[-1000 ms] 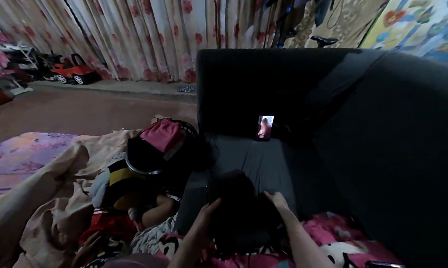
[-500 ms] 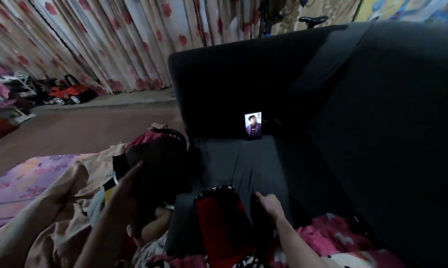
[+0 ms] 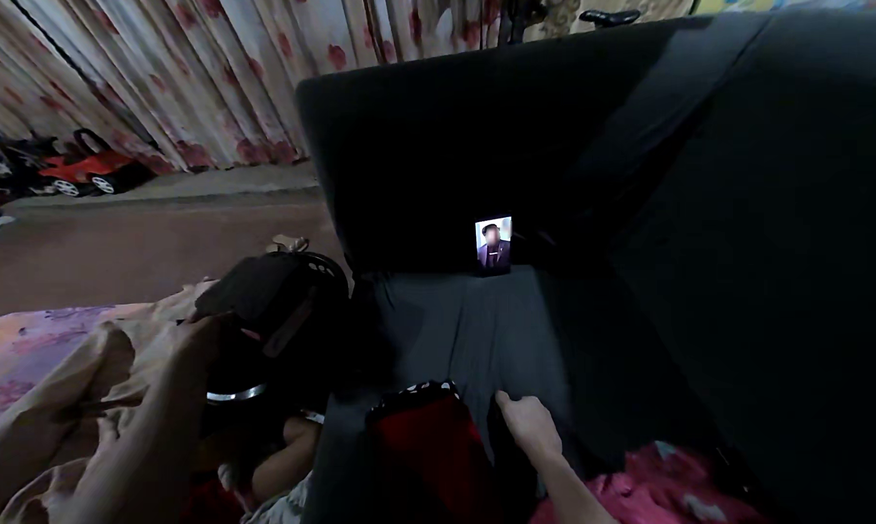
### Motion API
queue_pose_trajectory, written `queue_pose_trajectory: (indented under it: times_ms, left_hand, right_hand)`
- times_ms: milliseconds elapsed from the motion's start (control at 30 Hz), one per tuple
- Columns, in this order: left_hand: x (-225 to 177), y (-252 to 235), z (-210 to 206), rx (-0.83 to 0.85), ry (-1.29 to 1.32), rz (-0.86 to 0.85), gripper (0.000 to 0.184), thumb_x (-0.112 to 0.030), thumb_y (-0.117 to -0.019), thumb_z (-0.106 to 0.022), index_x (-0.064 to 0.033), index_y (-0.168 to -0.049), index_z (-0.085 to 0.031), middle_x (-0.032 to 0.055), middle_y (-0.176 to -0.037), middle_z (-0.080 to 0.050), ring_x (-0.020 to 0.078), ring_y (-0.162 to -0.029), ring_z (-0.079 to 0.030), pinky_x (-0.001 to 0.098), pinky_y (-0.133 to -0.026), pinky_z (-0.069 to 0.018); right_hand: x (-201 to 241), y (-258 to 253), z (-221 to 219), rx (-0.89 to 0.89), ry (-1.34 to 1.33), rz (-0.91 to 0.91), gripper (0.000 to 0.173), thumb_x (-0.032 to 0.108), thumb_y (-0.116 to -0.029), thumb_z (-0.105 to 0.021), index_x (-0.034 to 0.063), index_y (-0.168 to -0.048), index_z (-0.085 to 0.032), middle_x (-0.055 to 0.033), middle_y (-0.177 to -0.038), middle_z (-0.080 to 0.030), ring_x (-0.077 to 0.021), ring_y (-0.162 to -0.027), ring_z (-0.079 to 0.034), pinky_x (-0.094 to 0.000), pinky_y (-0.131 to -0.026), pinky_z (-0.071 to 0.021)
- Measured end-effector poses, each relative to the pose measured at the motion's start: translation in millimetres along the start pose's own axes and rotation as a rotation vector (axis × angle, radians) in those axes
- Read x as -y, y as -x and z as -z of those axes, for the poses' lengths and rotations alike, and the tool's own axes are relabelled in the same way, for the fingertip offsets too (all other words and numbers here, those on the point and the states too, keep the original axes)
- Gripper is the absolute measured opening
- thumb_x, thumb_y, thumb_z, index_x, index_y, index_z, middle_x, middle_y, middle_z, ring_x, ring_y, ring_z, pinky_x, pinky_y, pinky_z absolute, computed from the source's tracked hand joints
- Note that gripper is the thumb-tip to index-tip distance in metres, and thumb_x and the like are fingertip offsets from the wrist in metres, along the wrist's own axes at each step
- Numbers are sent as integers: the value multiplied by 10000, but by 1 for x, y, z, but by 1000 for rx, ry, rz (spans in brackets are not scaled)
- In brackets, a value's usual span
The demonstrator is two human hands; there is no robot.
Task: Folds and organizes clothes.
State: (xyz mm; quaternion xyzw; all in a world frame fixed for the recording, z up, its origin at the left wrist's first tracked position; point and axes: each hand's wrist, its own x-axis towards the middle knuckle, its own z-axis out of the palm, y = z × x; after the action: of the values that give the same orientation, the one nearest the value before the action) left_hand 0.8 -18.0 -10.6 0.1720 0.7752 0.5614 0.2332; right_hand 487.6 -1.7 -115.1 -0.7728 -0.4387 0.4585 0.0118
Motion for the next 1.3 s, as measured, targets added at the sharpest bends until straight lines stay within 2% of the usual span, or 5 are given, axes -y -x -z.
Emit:
queue_pose_trajectory:
  times_ms: [200,367,667,867,1300]
  left_hand:
    - [-25,1,-19,-99,-719,-365,697,-250,-1006,-651,-41,-1583,-320,411,-1540,-291,638,-1385,-314,779,-1043,-317]
    - [-18,-17,-56,88,-959,-300,899,-784,-946,-390,-282,-1657,-162,314,-1669,-60,626,-1488,-21,895,-1028,-54]
    - [-1,-54,-68,182,-1120,-421,949,-795,-909,-466,-300,-1655,-151,244,-1664,-216,559,-1511,-121,859,-1067,-71]
    - [25,-64,-81,85,-1116,-503,976,-855,-877,-410,-281,-1643,-222,225,-1652,-265,540,-1510,-163,854,-1074,-54]
    - [20,-29,-67,159,-1078,-511,901,-717,-939,-523,-251,-1646,-219,210,-1684,-185,507,-1536,-104,837,-1095,-19]
  right_hand:
    - [2,0,-1,-9,47,-12,561,592,-1009,-488,91,-1099,-723,-138,-1128,-728,-292,-1091,-701,-538,-874,-553]
    - [4,-1,-3,-5,51,-36,555,581,-1010,-487,84,-1093,-721,-144,-1128,-724,-293,-1088,-699,-534,-870,-552]
    - [5,-5,-3,-28,64,-55,539,536,-1026,-509,35,-1067,-703,-179,-1063,-713,-324,-1034,-695,-544,-853,-541]
    - [3,-9,-5,-43,71,-47,516,499,-1044,-498,29,-914,-667,-141,-849,-648,-277,-763,-638,-493,-688,-508]
    - [1,-1,-1,10,34,14,530,534,-1022,-491,47,-1036,-700,-166,-1065,-701,-309,-1040,-684,-542,-849,-535]
